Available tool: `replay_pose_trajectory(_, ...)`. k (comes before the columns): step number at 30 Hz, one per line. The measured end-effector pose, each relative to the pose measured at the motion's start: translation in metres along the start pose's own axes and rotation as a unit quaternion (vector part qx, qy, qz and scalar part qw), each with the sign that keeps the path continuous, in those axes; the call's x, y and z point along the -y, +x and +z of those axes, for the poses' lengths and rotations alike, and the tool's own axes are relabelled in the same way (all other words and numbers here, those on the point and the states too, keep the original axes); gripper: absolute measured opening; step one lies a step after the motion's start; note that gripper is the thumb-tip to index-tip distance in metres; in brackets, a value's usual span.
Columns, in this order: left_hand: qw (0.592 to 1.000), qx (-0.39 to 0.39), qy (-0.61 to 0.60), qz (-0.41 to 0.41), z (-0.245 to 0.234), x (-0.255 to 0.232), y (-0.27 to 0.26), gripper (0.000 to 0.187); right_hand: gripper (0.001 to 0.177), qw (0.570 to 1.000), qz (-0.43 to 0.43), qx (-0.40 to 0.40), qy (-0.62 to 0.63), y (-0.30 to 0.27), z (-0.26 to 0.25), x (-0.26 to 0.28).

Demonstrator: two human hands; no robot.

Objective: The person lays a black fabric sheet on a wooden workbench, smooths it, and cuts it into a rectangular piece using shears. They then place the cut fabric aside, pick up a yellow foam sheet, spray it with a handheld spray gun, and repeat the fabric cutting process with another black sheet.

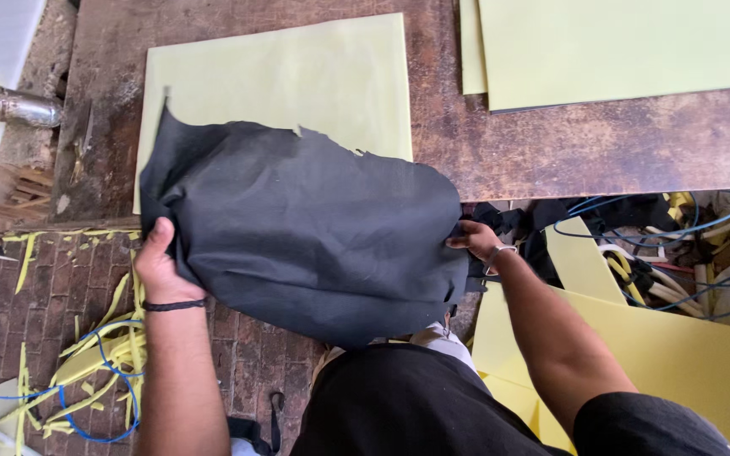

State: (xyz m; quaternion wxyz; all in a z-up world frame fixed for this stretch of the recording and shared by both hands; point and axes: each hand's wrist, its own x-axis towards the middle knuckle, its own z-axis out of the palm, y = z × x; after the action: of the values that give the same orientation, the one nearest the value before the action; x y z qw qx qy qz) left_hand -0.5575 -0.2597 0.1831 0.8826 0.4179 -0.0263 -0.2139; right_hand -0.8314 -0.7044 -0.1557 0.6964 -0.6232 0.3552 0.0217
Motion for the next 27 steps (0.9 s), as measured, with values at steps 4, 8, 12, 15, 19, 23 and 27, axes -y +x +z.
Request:
replay_pose_trajectory(4, 0.994, -0.049, 0.077, 0.062, -0.077, -0.051, 0.006, 0.062, 0.011, 0.987, -0.03, -0.088, 0.13, -0.004, 0.041, 0.076)
replay_pose_trajectory(8, 0.976, -0.076, 0.181, 0.092, -0.169, -0.099, -0.005, 0.059, 0.003, 0.959, -0.211, -0.163, 0.093, -0.02, 0.069, 0.172)
replay_pose_trajectory(12, 0.956, -0.113, 0.249, 0.103, -0.255, -0.11, -0.001, 0.051, 0.008, 0.927, -0.323, -0.188, 0.035, -0.038, 0.108, 0.255)
replay_pose_trajectory(15, 0.963, -0.14, 0.187, 0.133, -0.305, -0.102, 0.017, 0.055, 0.006, 0.895, -0.4, -0.177, 0.091, -0.055, 0.135, 0.302)
replay_pose_trajectory(19, 0.922, -0.206, 0.317, 0.086, -0.346, -0.096, 0.043, 0.04, 0.008, 0.884, -0.419, -0.141, 0.153, -0.09, 0.165, 0.333)
replay_pose_trajectory(23, 0.876, -0.224, 0.407, 0.126, -0.372, -0.099, 0.053, 0.038, 0.003, 0.932, -0.334, -0.135, 0.04, -0.131, 0.181, 0.326)
replay_pose_trajectory(27, 0.935, -0.198, 0.275, 0.103, -0.384, -0.109, 0.047, 0.031, 0.011, 0.924, -0.277, -0.223, -0.14, -0.146, 0.178, 0.305)
